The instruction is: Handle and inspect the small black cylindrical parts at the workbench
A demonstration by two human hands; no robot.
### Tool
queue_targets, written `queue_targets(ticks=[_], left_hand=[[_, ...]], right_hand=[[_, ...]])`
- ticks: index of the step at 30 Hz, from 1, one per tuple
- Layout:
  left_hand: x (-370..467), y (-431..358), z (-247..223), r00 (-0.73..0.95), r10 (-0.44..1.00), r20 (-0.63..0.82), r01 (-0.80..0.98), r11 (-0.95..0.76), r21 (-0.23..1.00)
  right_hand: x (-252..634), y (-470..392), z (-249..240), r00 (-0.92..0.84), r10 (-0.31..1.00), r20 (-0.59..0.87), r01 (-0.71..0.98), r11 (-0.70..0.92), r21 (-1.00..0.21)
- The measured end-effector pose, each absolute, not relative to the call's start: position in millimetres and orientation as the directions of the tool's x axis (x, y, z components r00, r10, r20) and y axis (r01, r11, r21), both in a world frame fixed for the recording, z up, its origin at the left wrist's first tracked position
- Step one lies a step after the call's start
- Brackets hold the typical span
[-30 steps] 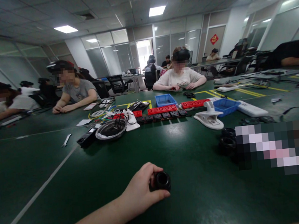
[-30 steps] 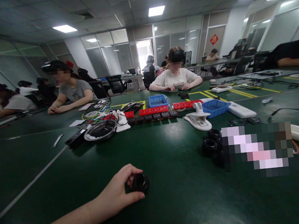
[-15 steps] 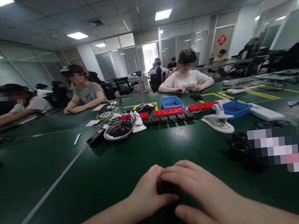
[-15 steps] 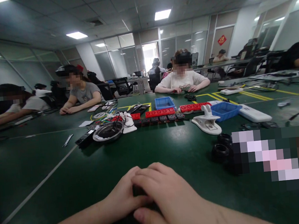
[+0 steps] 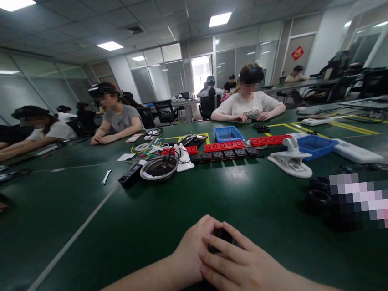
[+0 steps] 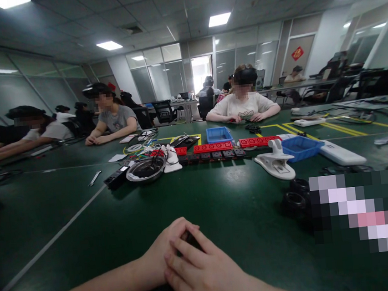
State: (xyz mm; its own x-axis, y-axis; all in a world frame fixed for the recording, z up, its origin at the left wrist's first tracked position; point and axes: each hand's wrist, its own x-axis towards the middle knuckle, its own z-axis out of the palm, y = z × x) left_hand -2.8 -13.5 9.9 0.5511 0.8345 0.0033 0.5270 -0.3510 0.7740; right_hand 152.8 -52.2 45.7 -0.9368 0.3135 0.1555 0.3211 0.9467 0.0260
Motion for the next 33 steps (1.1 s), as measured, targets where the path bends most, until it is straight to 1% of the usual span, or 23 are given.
queue_targets(ticks=[3, 5, 7, 11, 12, 14, 15, 17, 20, 23, 26, 30, 33], left_hand=[[-5, -15, 8, 0.572, 0.816, 0.086, 0.492, -0.425, 0.760], [-5, -16, 8, 0.581, 0.806, 0.114, 0.476, -0.450, 0.756], [-5, -17, 9, 0.577, 0.809, 0.108, 0.477, -0.442, 0.760], [-5, -16, 14, 0.573, 0.818, 0.050, 0.500, -0.398, 0.769], [-5, -15, 15, 0.573, 0.818, 0.040, 0.504, -0.391, 0.770], [-6, -14, 16, 0.570, 0.821, 0.029, 0.506, -0.378, 0.775], [-6, -14, 17, 0.568, 0.823, 0.024, 0.506, -0.371, 0.779], [-6, -14, 17, 0.564, 0.826, 0.016, 0.505, -0.360, 0.784], [-5, -15, 17, 0.565, 0.825, 0.010, 0.502, -0.353, 0.789], [-6, -15, 17, 0.571, 0.821, 0.014, 0.500, -0.361, 0.787], [-7, -14, 16, 0.577, 0.816, 0.020, 0.499, -0.372, 0.783], [-7, -13, 16, 0.582, 0.813, 0.031, 0.509, -0.394, 0.766], [-6, -15, 17, 0.597, 0.799, 0.069, 0.492, -0.433, 0.755]], right_hand=[[154, -55, 27, -0.869, 0.306, 0.390, 0.353, 0.934, 0.053], [156, -57, 21, -0.794, 0.312, 0.523, 0.374, 0.927, 0.015], [162, -55, 25, -0.724, 0.368, 0.583, 0.404, 0.912, -0.074], [180, -34, 32, -0.547, 0.596, 0.588, 0.512, 0.794, -0.329], [185, -27, 29, -0.479, 0.669, 0.569, 0.540, 0.735, -0.410], [191, -13, 20, -0.324, 0.821, 0.470, 0.590, 0.564, -0.578], [193, -8, 15, -0.266, 0.869, 0.417, 0.595, 0.489, -0.638], [193, -2, 5, -0.208, 0.921, 0.329, 0.595, 0.386, -0.705], [189, -3, -1, -0.248, 0.940, 0.233, 0.608, 0.338, -0.718], [185, -7, 2, -0.332, 0.927, 0.175, 0.607, 0.352, -0.713], [187, -7, 8, -0.396, 0.910, 0.127, 0.574, 0.353, -0.739], [190, -7, 19, -0.554, 0.831, -0.055, 0.579, 0.337, -0.743], [190, -9, 26, -0.629, 0.769, -0.115, 0.605, 0.390, -0.694]])
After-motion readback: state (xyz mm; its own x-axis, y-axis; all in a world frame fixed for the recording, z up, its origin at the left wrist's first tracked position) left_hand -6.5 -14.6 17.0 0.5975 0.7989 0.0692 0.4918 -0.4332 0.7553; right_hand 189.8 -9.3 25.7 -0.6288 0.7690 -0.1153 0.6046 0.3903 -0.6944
